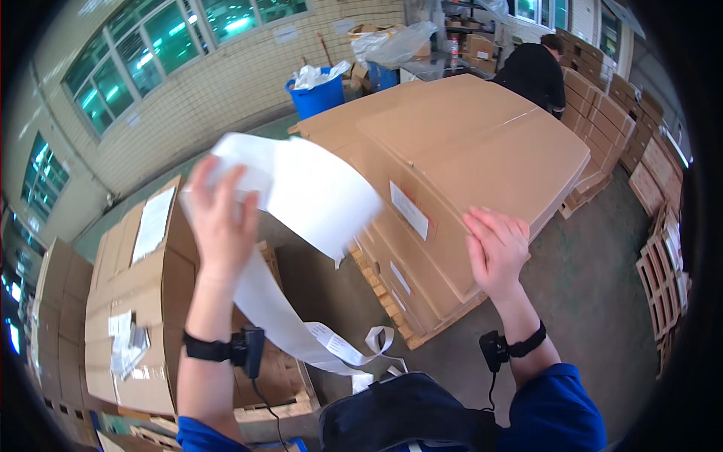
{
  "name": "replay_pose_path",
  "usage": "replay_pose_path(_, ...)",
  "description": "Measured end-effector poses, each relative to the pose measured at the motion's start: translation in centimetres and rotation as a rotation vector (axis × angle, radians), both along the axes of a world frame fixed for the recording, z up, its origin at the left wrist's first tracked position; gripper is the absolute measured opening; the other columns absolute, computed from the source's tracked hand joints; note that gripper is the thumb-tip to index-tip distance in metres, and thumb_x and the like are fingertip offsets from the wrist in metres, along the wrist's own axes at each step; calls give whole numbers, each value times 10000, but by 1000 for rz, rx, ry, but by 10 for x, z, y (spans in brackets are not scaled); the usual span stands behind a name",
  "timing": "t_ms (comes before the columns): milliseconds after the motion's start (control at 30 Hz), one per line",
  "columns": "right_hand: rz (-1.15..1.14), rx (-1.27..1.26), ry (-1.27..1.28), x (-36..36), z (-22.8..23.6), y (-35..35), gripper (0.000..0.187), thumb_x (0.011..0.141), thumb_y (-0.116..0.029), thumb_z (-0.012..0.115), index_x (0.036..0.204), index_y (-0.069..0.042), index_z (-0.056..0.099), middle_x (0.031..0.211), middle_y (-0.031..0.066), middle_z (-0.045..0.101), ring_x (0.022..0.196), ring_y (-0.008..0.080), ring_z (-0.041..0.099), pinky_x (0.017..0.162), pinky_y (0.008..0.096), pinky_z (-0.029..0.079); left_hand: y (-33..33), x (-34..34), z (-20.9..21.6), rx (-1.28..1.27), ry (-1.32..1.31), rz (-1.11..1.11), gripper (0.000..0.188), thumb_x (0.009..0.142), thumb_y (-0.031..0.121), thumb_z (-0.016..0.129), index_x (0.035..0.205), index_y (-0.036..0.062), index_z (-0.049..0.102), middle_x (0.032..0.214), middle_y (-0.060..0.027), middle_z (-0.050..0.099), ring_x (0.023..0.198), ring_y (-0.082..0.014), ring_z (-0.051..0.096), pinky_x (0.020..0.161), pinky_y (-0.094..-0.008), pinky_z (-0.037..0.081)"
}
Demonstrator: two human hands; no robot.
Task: Apply adhesive labels to cardboard boxes and organize them on pallets.
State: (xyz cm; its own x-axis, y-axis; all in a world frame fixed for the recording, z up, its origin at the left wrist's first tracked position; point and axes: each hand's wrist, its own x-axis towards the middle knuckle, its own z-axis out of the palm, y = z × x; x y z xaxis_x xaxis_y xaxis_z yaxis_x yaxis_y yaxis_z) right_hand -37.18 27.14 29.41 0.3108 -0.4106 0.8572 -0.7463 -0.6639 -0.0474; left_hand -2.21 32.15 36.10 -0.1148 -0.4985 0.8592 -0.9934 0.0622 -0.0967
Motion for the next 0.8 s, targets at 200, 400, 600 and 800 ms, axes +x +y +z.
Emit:
replay_pose_path(200,-88,154,-34,8,2,22,233,706,-35,560,928,-81,614,955,65,601,925,244,558,914,403,320,-121,-19,-41,136,222,-343,401,739,120,607,1119,86,484,1233,-184,351,1121,-370,379,896,-415,370)
replay_pose_path(400,-449,53,-270,42,-5,12,226,766,49,472,956,-28,568,942,113,601,933,269,562,953,459,308,-236,-40,-57,202,261,-731,408,749,178,591,1126,79,473,1235,-177,351,1040,-358,443,825,-391,421)
replay_pose_path(600,-521,-23,-331,44,-7,8,207,799,61,419,953,-15,536,877,133,611,868,258,588,895,466,377,-296,-54,-85,193,421,-1040,472,820,433,479,1101,54,492,1185,-225,383,1082,-375,394,932,-434,306)
replay_pose_path(800,-559,13,-362,-9,-15,-8,190,821,41,413,939,0,556,846,122,619,837,242,594,889,430,385,-284,-88,-91,276,668,-1058,592,847,514,387,1098,-15,476,1173,-209,395,1149,-330,340,976,-400,236)
